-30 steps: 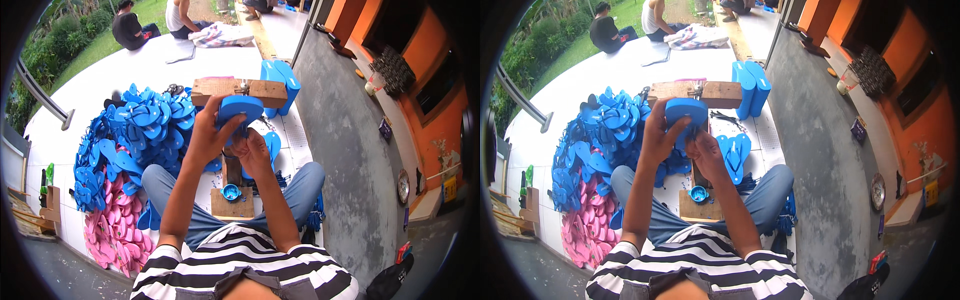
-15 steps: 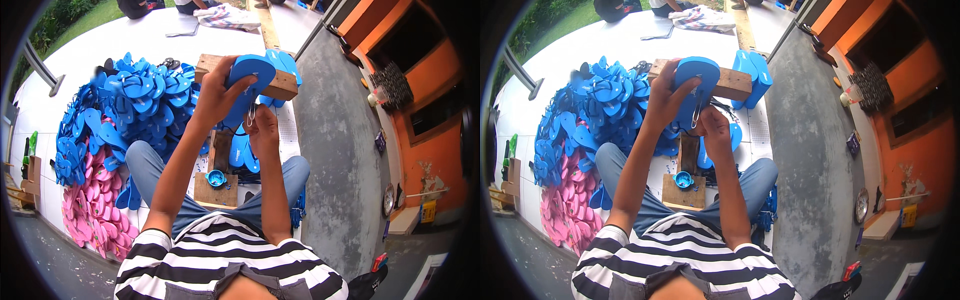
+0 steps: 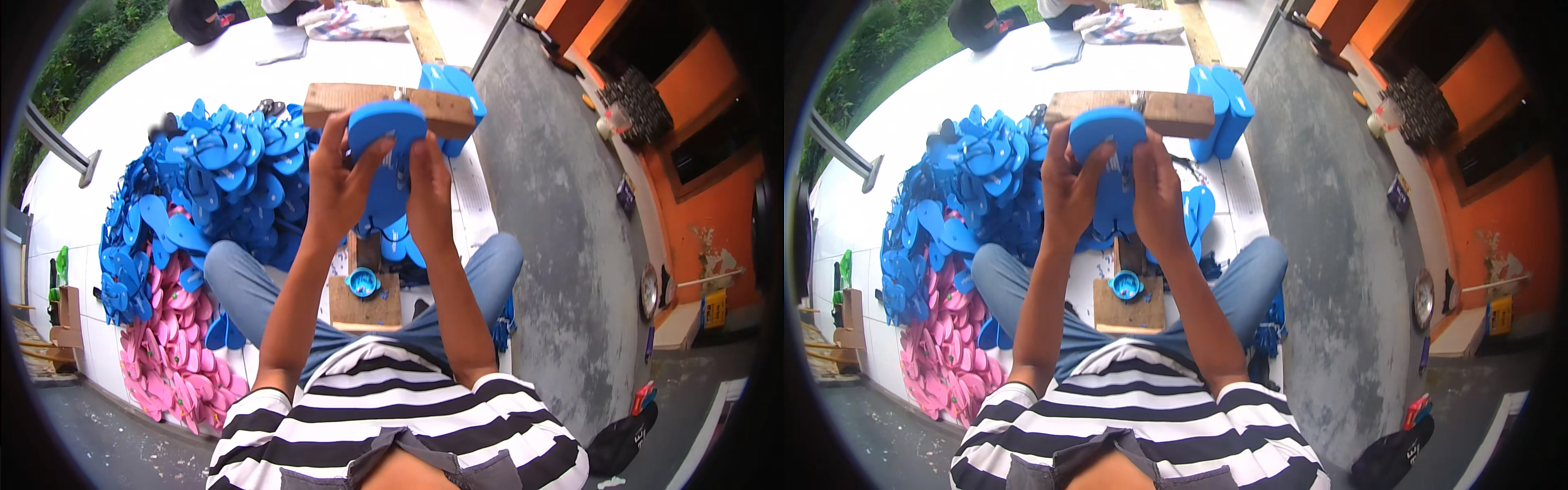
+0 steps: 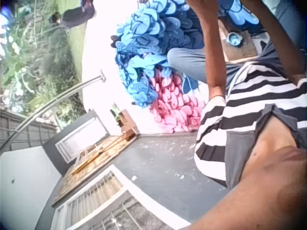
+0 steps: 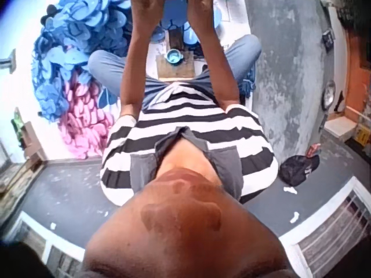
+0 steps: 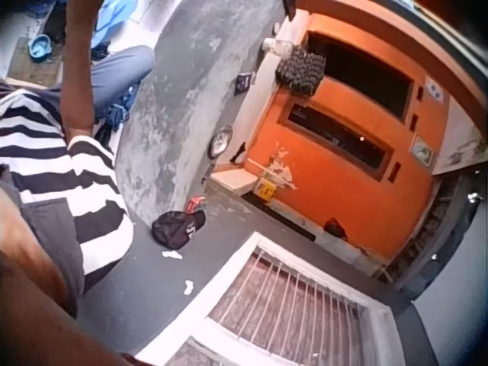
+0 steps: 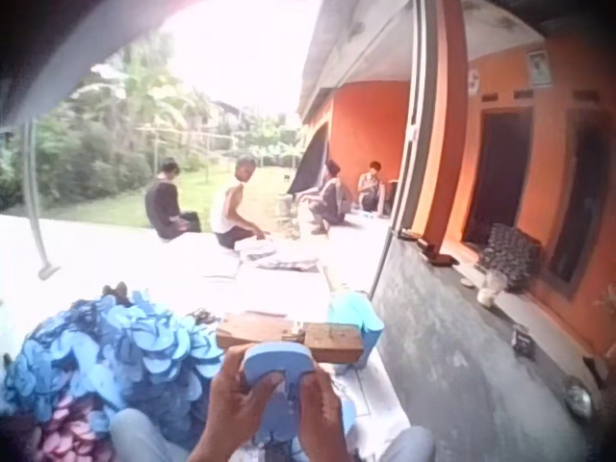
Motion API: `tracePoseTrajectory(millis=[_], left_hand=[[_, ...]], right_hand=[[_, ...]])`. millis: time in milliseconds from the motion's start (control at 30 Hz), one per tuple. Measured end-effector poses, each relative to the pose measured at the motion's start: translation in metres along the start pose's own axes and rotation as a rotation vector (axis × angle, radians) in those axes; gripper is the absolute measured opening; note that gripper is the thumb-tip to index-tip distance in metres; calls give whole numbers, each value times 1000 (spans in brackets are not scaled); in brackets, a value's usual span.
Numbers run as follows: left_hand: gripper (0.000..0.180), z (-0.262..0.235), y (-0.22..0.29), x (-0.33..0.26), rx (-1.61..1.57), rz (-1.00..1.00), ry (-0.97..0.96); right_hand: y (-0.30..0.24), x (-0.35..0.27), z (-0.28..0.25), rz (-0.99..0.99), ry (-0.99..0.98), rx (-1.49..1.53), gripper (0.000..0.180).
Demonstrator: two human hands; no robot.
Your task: The person assembles flip-flops by using a wooden jig to pull straps through the holes of blue foam soles.
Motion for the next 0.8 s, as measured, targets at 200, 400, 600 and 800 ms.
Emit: tracePoseTrajectory(millis=[200,400,600,800], left_hand=[[31,-46,-7,-77,-187,-149,68],[33,-47,43,-125,66,289,-102],[29,-46,65,-119,100,493,-320],[28,-43,57,-118,127,402,-321]], right_hand=[[-14,-64,-30,-437,114,-370,30],[-16,-128,-58,-137,-83,-237,41],[-32,-124,-56,-382,-92,-197,32],[-24,-119,-55,-239,-54,-112,30]])
Point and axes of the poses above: each hand's wrist, its own x-axis towards the middle knuckle, its own z-axis out of the palm, y = z × x, the point moved 5 cm from there along x, towards the middle knuckle, and after that the axes turned 15 degrees about y, right-handed, at the moved point
